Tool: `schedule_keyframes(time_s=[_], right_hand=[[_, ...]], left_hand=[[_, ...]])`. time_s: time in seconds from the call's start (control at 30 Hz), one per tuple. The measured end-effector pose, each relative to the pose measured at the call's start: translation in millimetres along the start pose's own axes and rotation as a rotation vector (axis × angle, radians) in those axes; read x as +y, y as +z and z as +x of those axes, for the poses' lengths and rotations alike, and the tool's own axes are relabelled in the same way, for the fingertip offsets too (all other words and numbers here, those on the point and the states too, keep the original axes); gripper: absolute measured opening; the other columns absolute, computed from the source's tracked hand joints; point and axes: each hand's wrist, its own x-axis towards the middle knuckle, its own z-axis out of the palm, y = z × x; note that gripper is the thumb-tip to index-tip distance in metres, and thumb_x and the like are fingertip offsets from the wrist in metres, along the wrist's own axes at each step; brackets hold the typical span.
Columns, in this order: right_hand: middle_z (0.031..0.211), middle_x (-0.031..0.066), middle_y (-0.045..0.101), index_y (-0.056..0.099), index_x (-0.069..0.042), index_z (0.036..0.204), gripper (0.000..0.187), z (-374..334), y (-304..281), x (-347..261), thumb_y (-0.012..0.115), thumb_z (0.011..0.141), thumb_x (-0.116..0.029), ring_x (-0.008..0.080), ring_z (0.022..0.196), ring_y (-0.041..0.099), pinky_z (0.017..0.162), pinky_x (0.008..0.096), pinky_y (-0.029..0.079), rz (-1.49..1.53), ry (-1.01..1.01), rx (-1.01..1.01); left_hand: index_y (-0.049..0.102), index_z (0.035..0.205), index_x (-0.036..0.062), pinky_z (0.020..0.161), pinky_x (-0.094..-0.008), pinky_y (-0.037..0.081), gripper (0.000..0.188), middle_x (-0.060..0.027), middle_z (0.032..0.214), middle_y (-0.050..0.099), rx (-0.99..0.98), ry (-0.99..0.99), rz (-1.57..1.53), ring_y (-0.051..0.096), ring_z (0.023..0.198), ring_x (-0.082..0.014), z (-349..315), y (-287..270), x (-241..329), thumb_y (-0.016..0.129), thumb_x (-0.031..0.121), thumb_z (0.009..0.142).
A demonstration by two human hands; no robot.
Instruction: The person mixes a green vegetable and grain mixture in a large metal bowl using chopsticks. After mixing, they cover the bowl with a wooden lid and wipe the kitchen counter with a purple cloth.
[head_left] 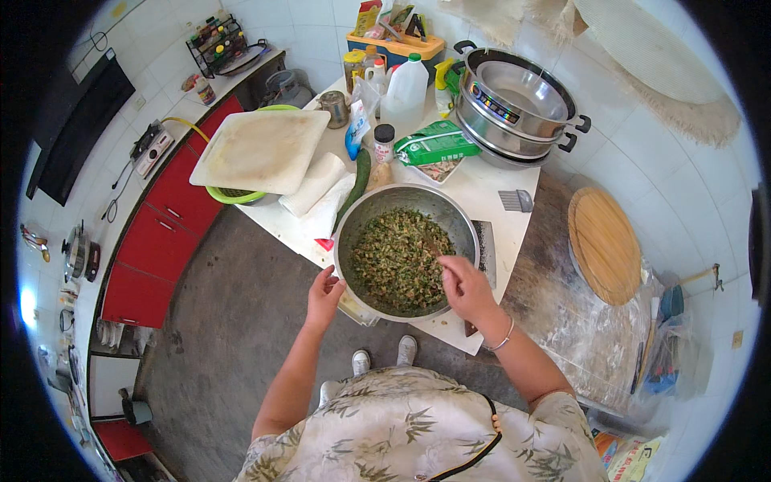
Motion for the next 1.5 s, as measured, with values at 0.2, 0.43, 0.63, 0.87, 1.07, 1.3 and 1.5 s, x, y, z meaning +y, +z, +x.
schedule_keyframes(time_s=[0.2, 0.43, 0.63, 0.87, 1.07, 1.3, 1.5], right_hand=[[0.092, 0.01, 0.06, 0.056, 0.0, 0.101, 0.017, 41.3, 34.6, 36.9, 0.048, 0.09, -0.009, 0.0174, 0.078, 0.064, 0.062, 0.025, 0.05, 0.539, 0.213, 0.192], [0.09, 0.015, 0.063, 0.056, 0.005, 0.101, 0.022, 30.6, -45.5, 7.2, 0.046, 0.092, -0.012, 0.0202, 0.073, 0.065, 0.066, 0.0281, 0.054, 0.892, 0.253, 0.331], [0.087, 0.0154, 0.064, 0.057, 0.006, 0.1, 0.022, 7.6, -35.4, 32.5, 0.045, 0.092, -0.011, 0.0202, 0.071, 0.065, 0.067, 0.03, 0.055, 0.763, 0.462, 0.203], [0.091, 0.0133, 0.062, 0.056, 0.003, 0.101, 0.022, 10.8, -28.5, 46.6, 0.046, 0.093, -0.014, 0.0199, 0.077, 0.065, 0.07, 0.0279, 0.054, 0.763, 0.397, 0.197], [0.075, 0.0073, 0.06, 0.056, 0.0, 0.101, 0.02, -21.1, -5.4, 70.2, 0.052, 0.09, -0.016, 0.0126, 0.059, 0.06, 0.052, 0.0231, 0.051, 0.806, 0.628, 0.208], [0.07, 0.0066, 0.058, 0.056, 0.0, 0.1, 0.017, -39.6, -10.6, 70.9, 0.056, 0.088, -0.012, 0.0093, 0.051, 0.054, 0.044, 0.0205, 0.043, 0.859, 0.647, 0.237], [0.065, 0.001, 0.056, 0.06, 0.0, 0.09, 0.012, -39.9, -34.5, 31.8, 0.058, 0.086, -0.011, 0.0048, 0.052, 0.051, 0.046, 0.02, 0.04, 0.556, 0.636, 0.292]], left_hand=[[0.044, 0.126, 0.0005, 0.066, -0.0241, 0.044, 0.05, -0.0065, 0.096, 0.058, 0.03, -0.083, -0.038, 0.055, 0.082, -0.0115, -3.3, 8.5, 5.9, 0.061, 0.016, 0.082], [0.043, 0.128, 0.007, 0.066, -0.0248, 0.045, 0.048, -0.0028, 0.098, 0.059, 0.097, -0.117, -0.089, 0.055, 0.083, -0.01, -10.3, 7.5, 1.6, 0.058, 0.019, 0.084], [0.044, 0.128, 0.0064, 0.071, -0.0275, 0.044, 0.052, -0.004, 0.1, 0.057, 0.119, -0.158, -0.208, 0.054, 0.086, -0.0126, -9.8, 17.6, 4.2, 0.061, 0.021, 0.082], [0.044, 0.128, 0.0072, 0.069, -0.026, 0.045, 0.049, -0.0049, 0.103, 0.058, 0.108, -0.124, -0.206, 0.055, 0.086, -0.012, -8.6, 14.0, -3.7, 0.059, 0.022, 0.084], [0.046, 0.125, 0.0067, 0.068, -0.0247, 0.045, 0.046, -0.0039, 0.102, 0.059, 0.13, -0.169, -0.24, 0.055, 0.084, -0.0103, -13.3, 19.9, 0.1, 0.059, 0.022, 0.084], [0.045, 0.126, 0.0055, 0.069, -0.0281, 0.048, 0.042, -0.0044, 0.105, 0.058, 0.087, -0.162, -0.168, 0.058, 0.087, -0.0137, -9.4, 14.5, 1.1, 0.053, 0.022, 0.088], [0.045, 0.124, 0.004, 0.068, -0.0272, 0.049, 0.041, -0.0044, 0.101, 0.059, 0.074, -0.179, -0.159, 0.059, 0.083, -0.0128, -9.5, 12.1, -4.2, 0.052, 0.022, 0.089]])
